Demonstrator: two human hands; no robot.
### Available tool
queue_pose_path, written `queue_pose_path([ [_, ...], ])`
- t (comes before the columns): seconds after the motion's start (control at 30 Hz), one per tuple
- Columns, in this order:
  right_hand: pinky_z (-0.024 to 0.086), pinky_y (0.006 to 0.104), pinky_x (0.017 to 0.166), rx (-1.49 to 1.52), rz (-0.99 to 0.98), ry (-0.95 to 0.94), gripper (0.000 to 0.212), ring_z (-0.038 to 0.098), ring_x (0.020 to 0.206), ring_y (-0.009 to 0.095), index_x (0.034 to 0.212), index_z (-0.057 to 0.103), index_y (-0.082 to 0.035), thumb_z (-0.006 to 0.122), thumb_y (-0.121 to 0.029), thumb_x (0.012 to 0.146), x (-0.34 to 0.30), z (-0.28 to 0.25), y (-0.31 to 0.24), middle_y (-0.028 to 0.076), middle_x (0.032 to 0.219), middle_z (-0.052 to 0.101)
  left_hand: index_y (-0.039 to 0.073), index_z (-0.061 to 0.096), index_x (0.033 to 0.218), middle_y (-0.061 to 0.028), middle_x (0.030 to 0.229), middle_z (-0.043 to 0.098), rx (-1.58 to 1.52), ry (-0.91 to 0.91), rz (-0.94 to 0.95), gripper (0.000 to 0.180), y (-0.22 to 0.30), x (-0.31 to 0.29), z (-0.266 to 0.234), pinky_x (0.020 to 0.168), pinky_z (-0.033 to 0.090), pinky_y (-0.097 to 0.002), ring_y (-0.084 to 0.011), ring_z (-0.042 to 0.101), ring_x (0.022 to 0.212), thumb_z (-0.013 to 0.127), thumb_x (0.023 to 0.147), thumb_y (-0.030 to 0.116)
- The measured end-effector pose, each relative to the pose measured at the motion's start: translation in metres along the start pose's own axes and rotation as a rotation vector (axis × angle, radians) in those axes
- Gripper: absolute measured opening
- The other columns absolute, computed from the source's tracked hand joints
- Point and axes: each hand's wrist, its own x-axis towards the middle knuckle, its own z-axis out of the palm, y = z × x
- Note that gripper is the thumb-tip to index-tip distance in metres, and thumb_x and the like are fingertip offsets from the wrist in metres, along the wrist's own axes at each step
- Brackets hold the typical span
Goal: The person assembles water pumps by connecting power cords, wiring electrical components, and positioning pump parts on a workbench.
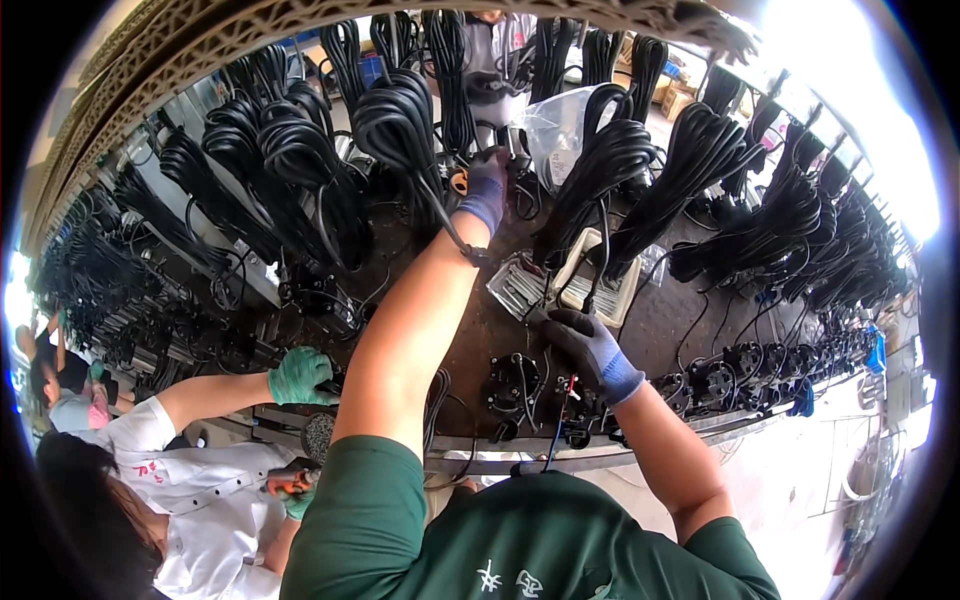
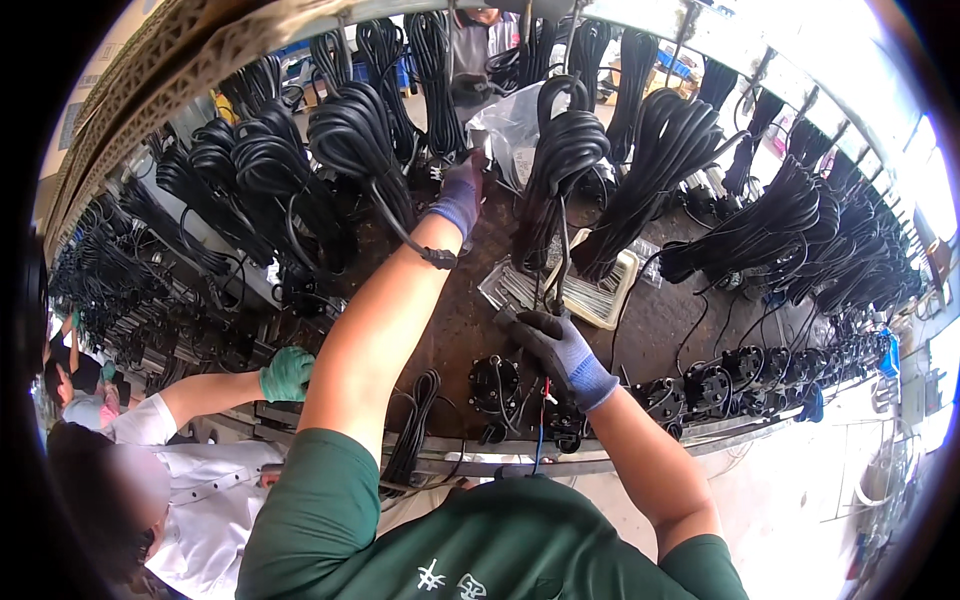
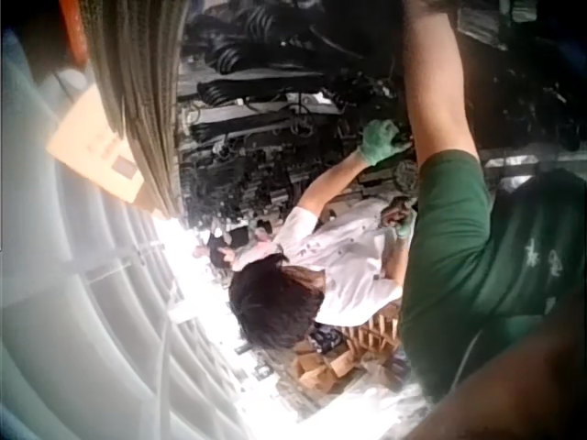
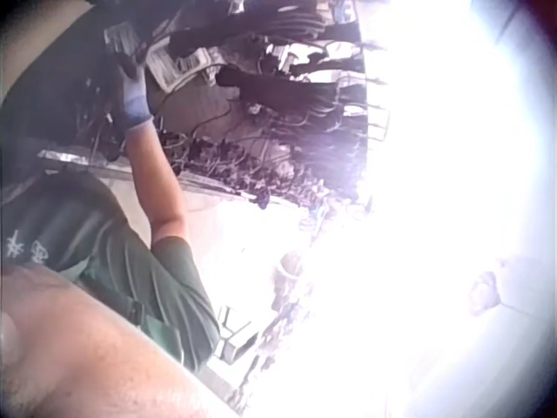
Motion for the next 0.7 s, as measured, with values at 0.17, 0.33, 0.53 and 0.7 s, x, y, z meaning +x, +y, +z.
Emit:
queue_pose_path([
  [0.17,0.043,0.0197,0.056,0.06,0.002,0.019,0.033,0.058,0.064,0.004,0.126,0.065,-0.006,0.063,-0.026,0.1,-0.001,-0.007,0.004,-0.001,0.084,0.064,0.013,0.065,0.117,-0.0005,0.086,0.067,-0.2,-0.188,0.173,0.025,-0.021,0.02,0.016,0.059,0.047,-0.0309,-0.0142,0.062,0.07,0.071,0.094,0.023],
  [0.33,0.044,0.0197,0.056,0.102,0.035,0.035,0.031,0.057,0.065,0.004,0.125,0.065,-0.005,0.063,-0.025,0.1,-0.002,-0.008,0.003,-0.002,0.085,0.064,0.008,0.06,0.122,0.0019,0.091,0.066,-0.444,-0.226,0.142,0.045,-0.029,0.043,0.028,0.064,0.046,-0.026,-0.0099,0.057,0.072,0.083,0.084,0.013],
  [0.53,0.045,0.0204,0.058,-0.004,-0.077,0.075,0.033,0.059,0.067,0.005,0.124,0.063,-0.001,0.063,-0.023,0.1,-0.002,-0.023,0.011,-0.001,0.087,0.065,0.006,0.064,0.113,-0.0025,0.091,0.065,-0.633,-0.031,0.305,0.02,-0.021,0.017,0.056,0.069,0.05,-0.0326,-0.0137,0.06,0.076,0.065,0.099,0.02],
  [0.7,0.038,0.0177,0.056,0.059,-0.041,0.113,0.03,0.052,0.064,0.003,0.114,0.067,-0.004,0.058,-0.03,0.102,-0.006,-0.008,-0.001,-0.003,0.084,0.065,0.004,0.056,0.129,-0.0065,0.118,0.065,0.001,-0.389,0.7,0.031,0.013,-0.043,0.004,0.095,0.048,-0.0299,-0.0189,0.062,0.105,0.056,0.098,0.002],
])
